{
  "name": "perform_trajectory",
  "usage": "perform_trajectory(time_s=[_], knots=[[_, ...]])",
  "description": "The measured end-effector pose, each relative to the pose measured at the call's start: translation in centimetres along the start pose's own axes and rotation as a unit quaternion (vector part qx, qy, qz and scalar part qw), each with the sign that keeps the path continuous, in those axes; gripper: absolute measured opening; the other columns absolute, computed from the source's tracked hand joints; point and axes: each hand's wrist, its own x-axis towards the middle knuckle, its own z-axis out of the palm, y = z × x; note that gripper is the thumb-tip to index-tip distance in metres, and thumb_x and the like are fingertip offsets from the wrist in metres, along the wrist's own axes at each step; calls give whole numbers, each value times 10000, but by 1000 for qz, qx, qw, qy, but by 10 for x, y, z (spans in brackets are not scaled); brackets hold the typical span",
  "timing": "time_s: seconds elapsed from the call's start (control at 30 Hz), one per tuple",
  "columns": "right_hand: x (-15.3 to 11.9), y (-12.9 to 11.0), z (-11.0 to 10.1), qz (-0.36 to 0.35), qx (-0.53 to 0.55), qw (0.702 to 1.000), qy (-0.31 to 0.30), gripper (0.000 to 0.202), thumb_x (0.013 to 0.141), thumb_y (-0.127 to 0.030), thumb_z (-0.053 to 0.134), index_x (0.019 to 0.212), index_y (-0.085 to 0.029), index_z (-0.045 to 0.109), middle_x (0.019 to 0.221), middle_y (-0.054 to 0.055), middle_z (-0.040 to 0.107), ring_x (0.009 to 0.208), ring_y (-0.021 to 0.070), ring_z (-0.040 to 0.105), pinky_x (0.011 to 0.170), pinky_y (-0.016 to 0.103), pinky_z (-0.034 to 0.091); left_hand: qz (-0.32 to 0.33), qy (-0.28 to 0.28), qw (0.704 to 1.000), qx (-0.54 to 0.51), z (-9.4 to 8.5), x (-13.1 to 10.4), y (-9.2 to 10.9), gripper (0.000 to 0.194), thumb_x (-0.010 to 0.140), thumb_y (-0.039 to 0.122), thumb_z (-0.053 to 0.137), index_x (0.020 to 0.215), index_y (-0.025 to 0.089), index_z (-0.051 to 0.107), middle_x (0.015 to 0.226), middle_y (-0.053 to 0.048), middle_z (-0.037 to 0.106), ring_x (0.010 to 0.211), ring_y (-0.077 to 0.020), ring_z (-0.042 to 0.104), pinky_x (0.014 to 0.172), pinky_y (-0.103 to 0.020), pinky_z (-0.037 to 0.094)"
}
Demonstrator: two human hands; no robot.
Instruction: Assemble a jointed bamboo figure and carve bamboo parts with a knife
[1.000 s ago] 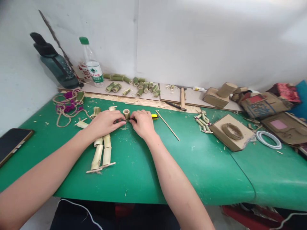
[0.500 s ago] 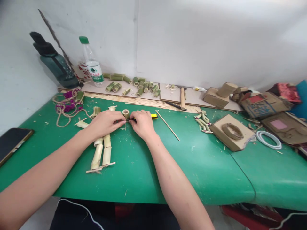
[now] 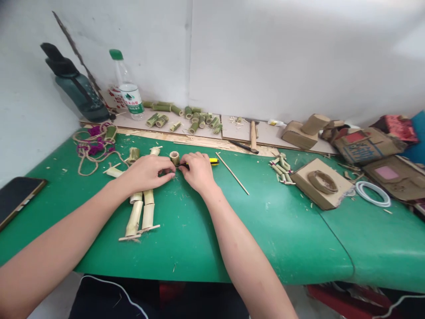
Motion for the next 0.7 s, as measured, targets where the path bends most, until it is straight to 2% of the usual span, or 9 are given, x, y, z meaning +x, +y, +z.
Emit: perform_trajectory(time_s=[0.17, 0.27, 0.37, 0.53, 0.7], knots=[[0, 0, -2, -4, 9, 1000, 1, 15, 915, -215, 696, 907, -226, 702, 924, 31, 746, 942, 251, 608, 847, 370, 344, 0, 77, 997, 1, -1, 0, 1, 190, 957, 301, 564, 1013, 232, 731, 857, -13, 735, 783, -191, 666, 730, -308, 452], [0, -1, -2, -3, 11, 1000, 0, 21, 921, -215, 686, 917, -227, 703, 930, 34, 744, 951, 253, 607, 848, 371, 343, -20, 97, 995, -9, 1, 0, 1, 321, 969, 295, 560, 1264, 240, 675, 902, -14, 752, 808, -195, 690, 754, -307, 469], [0, -2, -3, -5, 14, 1000, 0, 35, 926, -211, 676, 922, -225, 707, 924, 36, 742, 944, 249, 606, 847, 371, 345, -34, 69, 997, 2, 2, 0, 1, 492, 983, 316, 553, 1471, 257, 545, 913, -14, 761, 821, -206, 704, 734, -304, 475], [-1, -3, -4, -17, 31, 999, 6, 68, 929, -194, 661, 948, -227, 718, 957, 32, 754, 951, 245, 607, 861, 374, 346, -48, 8, 998, 27, 2, -1, 2, 543, 997, 371, 539, 1529, 272, 489, 855, -8, 759, 781, -210, 704, 673, -292, 457], [0, -4, -5, -20, 38, 999, 4, 77, 917, -179, 664, 940, -228, 719, 955, 30, 754, 948, 246, 608, 863, 375, 355, -45, -20, 999, 14, 4, -1, 1, 586, 1006, 398, 525, 1565, 250, 427, 874, -16, 758, 759, -210, 694, 649, -288, 434]])
